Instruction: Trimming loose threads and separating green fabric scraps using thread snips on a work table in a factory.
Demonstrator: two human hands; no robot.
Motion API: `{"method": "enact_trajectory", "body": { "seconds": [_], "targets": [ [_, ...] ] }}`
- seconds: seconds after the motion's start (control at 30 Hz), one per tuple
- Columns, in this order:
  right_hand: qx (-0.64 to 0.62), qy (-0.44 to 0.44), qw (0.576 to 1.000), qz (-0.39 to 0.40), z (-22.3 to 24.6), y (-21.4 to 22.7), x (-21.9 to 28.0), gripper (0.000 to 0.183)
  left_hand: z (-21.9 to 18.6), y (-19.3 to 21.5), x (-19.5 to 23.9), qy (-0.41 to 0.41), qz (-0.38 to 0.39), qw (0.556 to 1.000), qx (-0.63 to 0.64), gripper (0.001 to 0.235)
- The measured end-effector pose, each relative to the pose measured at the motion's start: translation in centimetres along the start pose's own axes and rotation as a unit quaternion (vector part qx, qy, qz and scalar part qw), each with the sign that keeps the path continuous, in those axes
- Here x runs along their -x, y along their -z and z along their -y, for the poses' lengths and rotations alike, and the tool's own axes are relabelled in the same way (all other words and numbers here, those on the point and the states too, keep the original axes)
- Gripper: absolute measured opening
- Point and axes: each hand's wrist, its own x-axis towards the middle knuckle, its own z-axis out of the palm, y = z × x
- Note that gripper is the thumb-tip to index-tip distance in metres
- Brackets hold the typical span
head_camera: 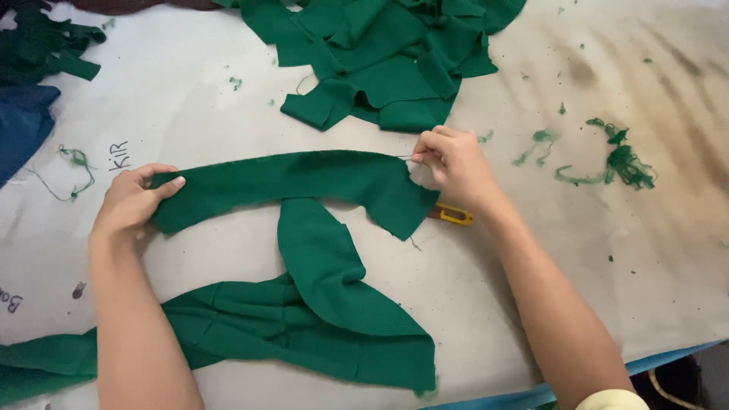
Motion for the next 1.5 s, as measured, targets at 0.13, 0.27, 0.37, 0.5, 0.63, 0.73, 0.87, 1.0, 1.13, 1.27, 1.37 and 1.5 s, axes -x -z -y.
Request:
{"method": "enact_trajectory", "body": {
  "seconds": [0.13,0.27,0.37,0.5,0.63,0.73,0.87,1.0,1.13,1.27,1.37,1.5],
  "targets": [
    [-0.004,0.000,1.000,0.001,-0.7,0.9,0.1,0.018,-1.0,-0.2,0.8,0.031,-0.009,0.995,0.089,0.021],
    [0.017,-0.013,1.000,-0.003,-0.3,2.2,0.2,0.020,-1.6,-0.1,1.1,0.048,-0.017,0.999,0.012,0.022],
    [0.038,-0.050,0.998,-0.012,-1.9,3.1,0.7,0.024,-0.4,-0.1,0.3,0.067,-0.052,0.996,0.041,0.021],
    [0.096,-0.200,0.962,-0.160,-5.4,9.2,4.0,0.023,4.4,1.2,-1.0,0.063,-0.125,0.983,0.118,0.015],
    [0.151,-0.261,0.867,-0.397,-22.1,12.0,8.8,0.008,4.3,0.8,-1.3,0.043,-0.106,0.988,0.100,0.017],
    [-0.164,-0.414,0.731,-0.517,-16.6,12.0,6.6,0.030,3.8,0.8,-1.7,0.029,-0.103,0.982,0.155,0.017],
    [0.121,-0.224,0.854,-0.454,-13.5,10.3,5.9,0.028,3.3,0.7,-1.2,0.061,-0.111,0.985,0.115,0.025],
    [0.136,-0.106,0.919,-0.356,-4.5,7.2,2.9,0.032,3.3,0.9,-1.4,0.058,-0.116,0.990,0.063,0.023],
    [0.085,-0.029,0.974,-0.209,-2.8,0.2,-1.9,0.013,6.3,0.0,-4.2,0.016,-0.125,0.989,0.072,0.021],
    [0.013,0.082,0.996,-0.009,-0.3,-7.3,-7.1,0.027,7.7,-0.6,-5.2,-0.023,-0.138,0.990,0.034,0.026],
    [-0.004,0.096,0.995,0.039,0.4,-10.9,-8.3,0.034,8.9,-1.1,-7.1,-0.048,-0.156,0.987,0.016,0.031],
    [0.031,0.113,0.993,0.007,0.1,-10.6,-7.5,0.006,9.2,-1.3,-7.8,-0.049,-0.182,0.982,0.023,0.027]
  ]
}}
